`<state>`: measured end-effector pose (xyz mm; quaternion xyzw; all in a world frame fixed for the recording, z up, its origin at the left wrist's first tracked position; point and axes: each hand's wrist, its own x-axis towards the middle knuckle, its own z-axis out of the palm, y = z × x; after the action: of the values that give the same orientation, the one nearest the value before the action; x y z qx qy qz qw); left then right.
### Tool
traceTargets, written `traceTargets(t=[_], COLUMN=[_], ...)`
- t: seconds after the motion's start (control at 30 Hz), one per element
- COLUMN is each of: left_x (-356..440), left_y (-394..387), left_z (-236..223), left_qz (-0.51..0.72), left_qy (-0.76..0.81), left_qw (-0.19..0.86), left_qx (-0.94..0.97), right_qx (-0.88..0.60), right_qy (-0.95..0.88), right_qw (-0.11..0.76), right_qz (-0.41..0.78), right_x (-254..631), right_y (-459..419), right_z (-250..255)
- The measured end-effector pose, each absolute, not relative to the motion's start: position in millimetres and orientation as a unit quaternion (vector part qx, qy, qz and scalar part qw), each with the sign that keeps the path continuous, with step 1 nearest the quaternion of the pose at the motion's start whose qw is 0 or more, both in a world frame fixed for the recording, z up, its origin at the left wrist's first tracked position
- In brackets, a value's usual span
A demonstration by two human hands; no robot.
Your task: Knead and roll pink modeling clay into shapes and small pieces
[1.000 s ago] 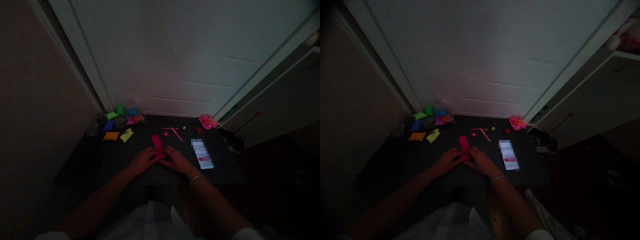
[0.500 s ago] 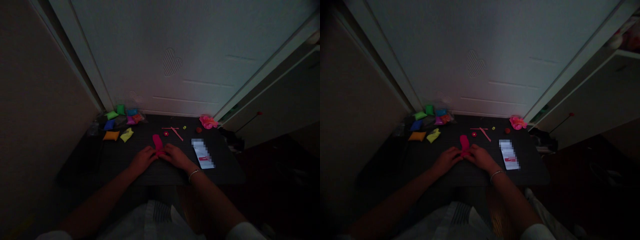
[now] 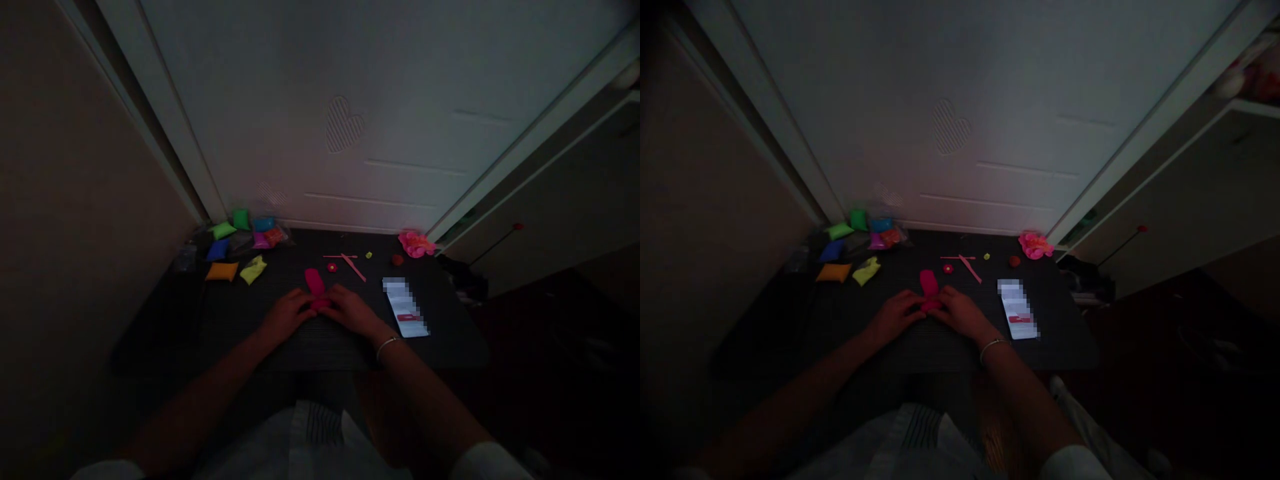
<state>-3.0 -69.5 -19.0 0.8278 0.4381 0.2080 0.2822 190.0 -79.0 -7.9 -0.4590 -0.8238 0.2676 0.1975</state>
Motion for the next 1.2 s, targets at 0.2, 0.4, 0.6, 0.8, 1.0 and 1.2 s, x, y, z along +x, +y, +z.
traceTargets(t=[0.2, 0.4, 0.6, 0.8, 1.0, 1.2], left_x=[-1.1, -1.0, -1.5, -0.1, 0.0, 0.4], left_y=[-63.6, -59.1, -61.9, -55.2, -51.5, -55.4], left_z=[-17.0, -12.4, -15.1, -11.8, -14.4, -22.0], left_qz=[0.184, 0.177, 0.195, 0.175, 0.167, 0.228], left_qy=[0.433, 0.430, 0.440, 0.432, 0.432, 0.435], left_qw=[0.271, 0.284, 0.296, 0.281, 0.271, 0.283], left_qx=[0.840, 0.838, 0.825, 0.839, 0.843, 0.824], right_qx=[-0.469, -0.476, -0.482, -0.479, -0.491, -0.491], right_qy=[-0.822, -0.816, -0.820, -0.822, -0.812, -0.813], right_qw=[0.199, 0.207, 0.188, 0.193, 0.206, 0.208], right_qz=[0.254, 0.253, 0.246, 0.239, 0.237, 0.233], right_x=[189.3, 188.5, 188.7, 189.4, 188.6, 189.3], right_y=[-80.9, -80.0, -73.4, -74.1, -71.3, -67.6], right_z=[-7.6, -10.3, -10.3, -10.0, -12.3, -12.5])
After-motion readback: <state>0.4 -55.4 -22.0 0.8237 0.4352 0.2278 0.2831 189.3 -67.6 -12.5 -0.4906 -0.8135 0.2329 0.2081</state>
